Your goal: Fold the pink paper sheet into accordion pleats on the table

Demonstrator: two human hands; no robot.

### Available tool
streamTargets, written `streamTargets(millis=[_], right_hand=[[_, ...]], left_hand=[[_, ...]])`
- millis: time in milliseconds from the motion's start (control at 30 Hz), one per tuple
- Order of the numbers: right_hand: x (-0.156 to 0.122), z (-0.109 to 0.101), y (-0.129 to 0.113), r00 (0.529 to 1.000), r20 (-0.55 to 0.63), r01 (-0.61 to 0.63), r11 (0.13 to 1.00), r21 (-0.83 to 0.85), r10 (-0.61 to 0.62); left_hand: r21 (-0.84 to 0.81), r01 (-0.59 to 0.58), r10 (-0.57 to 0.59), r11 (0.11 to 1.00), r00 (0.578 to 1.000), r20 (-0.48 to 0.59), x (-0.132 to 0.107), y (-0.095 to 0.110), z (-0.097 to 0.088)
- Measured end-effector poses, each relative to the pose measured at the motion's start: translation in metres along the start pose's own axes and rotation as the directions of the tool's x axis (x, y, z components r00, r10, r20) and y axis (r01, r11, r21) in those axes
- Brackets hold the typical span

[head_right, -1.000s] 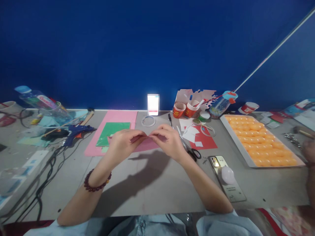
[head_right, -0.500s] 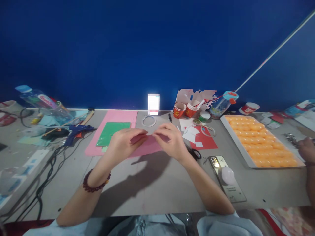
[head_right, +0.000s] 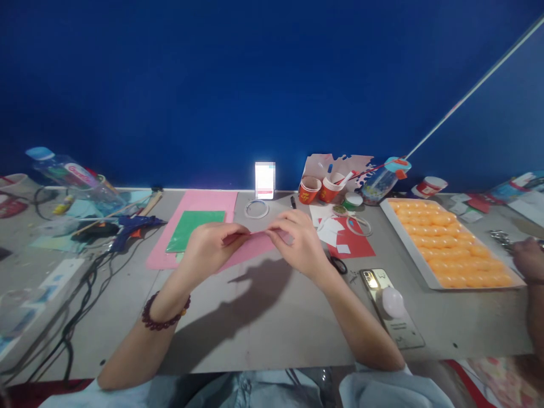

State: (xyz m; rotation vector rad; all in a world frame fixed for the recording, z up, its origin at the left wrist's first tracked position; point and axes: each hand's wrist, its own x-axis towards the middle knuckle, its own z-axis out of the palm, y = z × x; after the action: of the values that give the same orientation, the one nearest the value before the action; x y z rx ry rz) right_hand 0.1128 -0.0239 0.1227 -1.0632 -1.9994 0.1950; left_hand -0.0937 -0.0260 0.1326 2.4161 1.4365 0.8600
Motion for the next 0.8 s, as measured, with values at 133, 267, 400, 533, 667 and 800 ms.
streamTargets(millis=[133,267,400,533,667,800], right_hand=[[-0.003,0.0039,-0.005,0.998,-0.006,0.053,0.992,-0.118,-0.054],[-0.0045,0.0084,-0.0073,0.997,0.007,0.078,0.986,-0.147,-0.078],[-0.0054,0.0105,-0.0054,0.998,-0.006,0.069,0.992,-0.104,-0.07],[-0.0056,0.01,-0.004,0.999,-0.016,0.041,0.996,-0.074,-0.042],[-0.005,0.0096,-0.005,1.0,-0.01,0.028,0.997,-0.072,-0.029],[-0.0057,0.0104,-0.0058,0.998,-0.023,0.052,0.997,-0.065,-0.053]], left_hand=[[0.014,-0.006,0.007,1.0,1.0,-0.02,-0.0008,0.0017,0.0036],[0.02,-0.031,0.031,0.999,0.999,-0.031,-0.0017,0.0039,0.0056],[0.014,-0.02,0.02,1.0,1.0,-0.011,-0.0015,0.005,0.0043],[-0.026,-0.012,0.012,1.0,1.0,0.019,-0.0013,0.0044,0.0029],[-0.004,-0.019,0.019,1.0,1.0,0.018,-0.0021,0.0035,0.0047],[0.021,-0.019,0.019,1.0,1.0,0.007,-0.002,0.0033,0.0065]])
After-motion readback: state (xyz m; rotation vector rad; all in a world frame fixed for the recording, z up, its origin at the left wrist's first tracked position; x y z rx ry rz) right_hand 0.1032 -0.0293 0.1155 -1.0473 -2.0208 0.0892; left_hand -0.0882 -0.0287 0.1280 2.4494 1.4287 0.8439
